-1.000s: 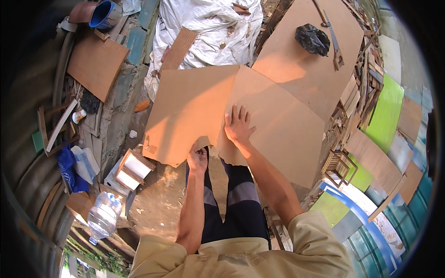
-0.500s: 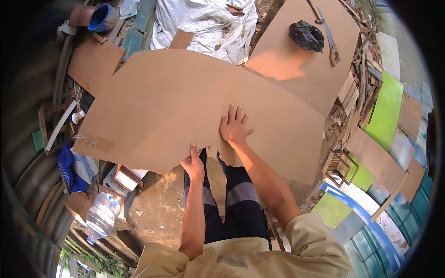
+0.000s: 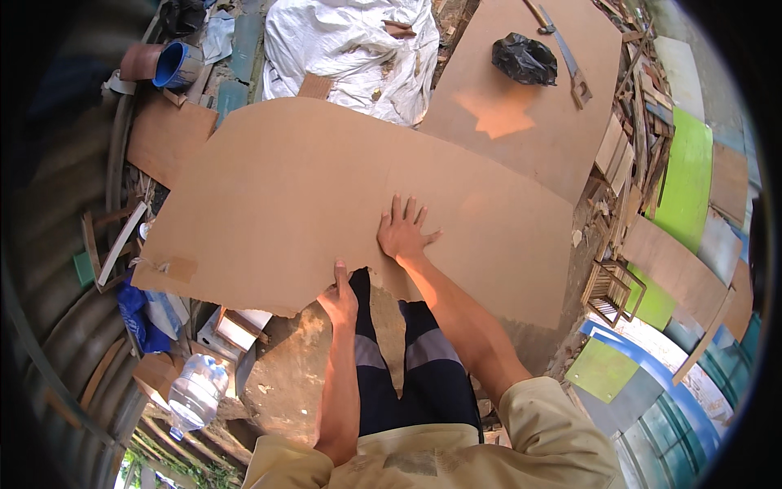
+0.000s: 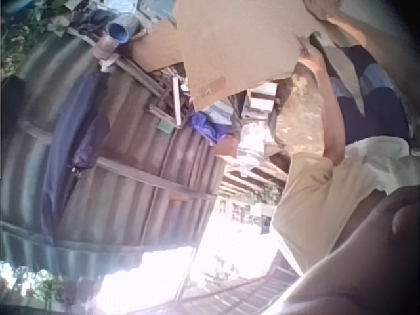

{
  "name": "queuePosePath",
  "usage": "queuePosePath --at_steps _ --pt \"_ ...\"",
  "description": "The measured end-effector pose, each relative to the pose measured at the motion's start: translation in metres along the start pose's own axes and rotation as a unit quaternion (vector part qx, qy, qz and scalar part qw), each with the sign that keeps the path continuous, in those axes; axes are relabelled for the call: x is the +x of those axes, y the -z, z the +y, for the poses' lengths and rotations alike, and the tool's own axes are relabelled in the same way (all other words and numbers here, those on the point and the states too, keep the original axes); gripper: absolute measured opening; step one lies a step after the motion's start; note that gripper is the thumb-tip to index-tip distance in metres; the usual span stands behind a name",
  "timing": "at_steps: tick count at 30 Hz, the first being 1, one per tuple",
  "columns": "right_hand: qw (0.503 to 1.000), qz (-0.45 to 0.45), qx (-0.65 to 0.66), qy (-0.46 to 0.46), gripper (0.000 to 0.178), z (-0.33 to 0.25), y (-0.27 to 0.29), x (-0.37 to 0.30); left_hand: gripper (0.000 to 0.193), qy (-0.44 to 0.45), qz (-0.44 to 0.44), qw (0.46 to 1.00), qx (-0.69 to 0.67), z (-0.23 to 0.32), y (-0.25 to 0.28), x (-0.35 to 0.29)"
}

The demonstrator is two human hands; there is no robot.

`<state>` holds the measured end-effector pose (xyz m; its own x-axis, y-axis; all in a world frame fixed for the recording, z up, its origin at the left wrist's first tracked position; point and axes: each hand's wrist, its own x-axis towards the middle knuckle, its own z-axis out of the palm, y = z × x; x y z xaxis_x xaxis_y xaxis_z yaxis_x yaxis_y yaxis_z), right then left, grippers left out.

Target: The person aligns two large wood panels on a workbench and secures them together using a hammer and nails. The person repeatedly positions the panels, retrieves nails, and hammers them into place to join the pieces.

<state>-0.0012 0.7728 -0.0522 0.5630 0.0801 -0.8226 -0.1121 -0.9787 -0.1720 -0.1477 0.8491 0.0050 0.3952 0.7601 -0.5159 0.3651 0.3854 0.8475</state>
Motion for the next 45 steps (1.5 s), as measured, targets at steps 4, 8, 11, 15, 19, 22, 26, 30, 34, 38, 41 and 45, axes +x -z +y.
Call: queuePosePath --at_steps 4,8,11,15,19,22,26,30,34,38,41,45 --pt "1.0 -0.003 0.011 0.003 0.065 0.019 -0.003 -0.009 0.042 0.042 0.027 0.998 -0.031 0.0 -0.001 -0.032" --pt "0.999 0.013 -0.016 0.034 0.067 0.05 -0.005 -0.012 0.03 0.109 0.062 0.987 -0.1 -0.012 -0.003 -0.05" --pt "0.993 0.05 -0.016 0.107 0.074 0.07 -0.005 -0.023 0.024 0.131 0.059 0.97 -0.195 -0.014 -0.001 -0.047" --pt "0.955 0.077 0.027 0.287 0.096 0.103 0.012 -0.063 0.019 0.154 0.054 0.942 -0.293 0.004 -0.002 -0.041" --pt "0.922 0.102 0.051 0.369 0.11 0.122 0.043 -0.108 0.016 0.204 0.075 0.911 -0.349 0.032 -0.019 -0.05" --pt "0.91 0.118 0.026 0.396 0.112 0.119 0.064 -0.132 0.016 0.243 0.042 0.887 -0.391 0.035 -0.019 -0.057" --pt "0.914 0.191 0.044 0.355 0.089 0.112 0.081 -0.167 0.02 0.267 -0.008 0.873 -0.408 0.066 -0.039 -0.076" --pt "0.884 0.299 0.09 0.349 0.076 0.105 0.095 -0.189 0.022 0.239 -0.037 0.876 -0.417 0.118 -0.07 -0.087" --pt "0.85 0.368 0.16 0.34 0.078 0.091 0.129 -0.217 0.021 0.218 -0.047 0.882 -0.415 0.175 -0.106 -0.107" --pt "0.79 0.456 0.228 0.339 0.07 0.074 0.175 -0.233 0.02 0.209 -0.082 0.879 -0.421 0.222 -0.144 -0.116" --pt "0.75 0.499 0.278 0.333 0.066 0.068 0.212 -0.252 0.022 0.194 -0.132 0.881 -0.41 0.261 -0.174 -0.139" --pt "0.694 0.565 0.314 0.317 0.06 0.061 0.249 -0.279 0.03 0.141 -0.253 0.9 -0.326 0.303 -0.193 -0.182"
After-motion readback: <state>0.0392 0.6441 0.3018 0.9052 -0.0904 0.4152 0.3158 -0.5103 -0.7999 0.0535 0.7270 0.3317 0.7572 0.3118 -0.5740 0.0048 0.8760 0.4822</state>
